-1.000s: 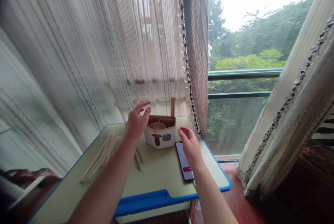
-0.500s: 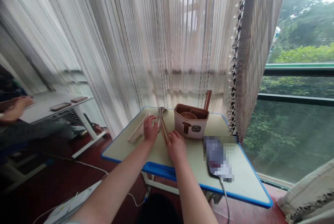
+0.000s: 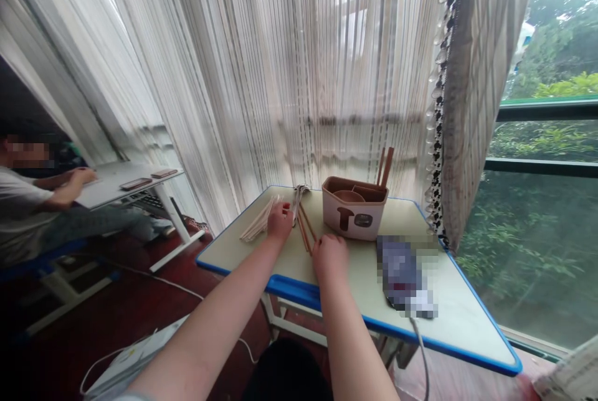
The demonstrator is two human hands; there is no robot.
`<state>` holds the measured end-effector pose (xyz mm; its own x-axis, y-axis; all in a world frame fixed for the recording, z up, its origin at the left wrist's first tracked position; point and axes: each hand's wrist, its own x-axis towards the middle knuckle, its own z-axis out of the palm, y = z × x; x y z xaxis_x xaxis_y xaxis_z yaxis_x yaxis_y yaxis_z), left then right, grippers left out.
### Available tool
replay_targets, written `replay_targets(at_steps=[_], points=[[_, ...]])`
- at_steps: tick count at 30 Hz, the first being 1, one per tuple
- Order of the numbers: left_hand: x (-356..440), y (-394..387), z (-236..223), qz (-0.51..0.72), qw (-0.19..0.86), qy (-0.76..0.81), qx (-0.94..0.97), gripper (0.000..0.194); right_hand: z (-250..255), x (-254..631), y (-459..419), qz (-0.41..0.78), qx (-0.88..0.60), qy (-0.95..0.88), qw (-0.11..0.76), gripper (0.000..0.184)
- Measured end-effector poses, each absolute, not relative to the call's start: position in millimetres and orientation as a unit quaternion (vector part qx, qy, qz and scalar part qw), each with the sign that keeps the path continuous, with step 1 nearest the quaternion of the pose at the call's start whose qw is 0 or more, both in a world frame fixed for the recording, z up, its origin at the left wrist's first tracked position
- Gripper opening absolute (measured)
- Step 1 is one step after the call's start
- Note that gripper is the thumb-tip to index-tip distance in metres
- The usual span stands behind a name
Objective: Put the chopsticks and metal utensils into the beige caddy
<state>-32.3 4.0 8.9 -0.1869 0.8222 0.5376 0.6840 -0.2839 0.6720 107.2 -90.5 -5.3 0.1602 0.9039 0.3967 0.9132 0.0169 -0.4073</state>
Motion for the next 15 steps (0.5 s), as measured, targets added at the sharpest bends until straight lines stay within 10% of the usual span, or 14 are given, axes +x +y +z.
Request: replay_targets(at_steps=[15], points=[[-32.5, 1.5, 6.0, 0.468, 0.072, 0.595, 0.649, 0.020, -5.2, 111.2, -98.6, -0.033, -0.738, -0.622, 0.261, 0.027]])
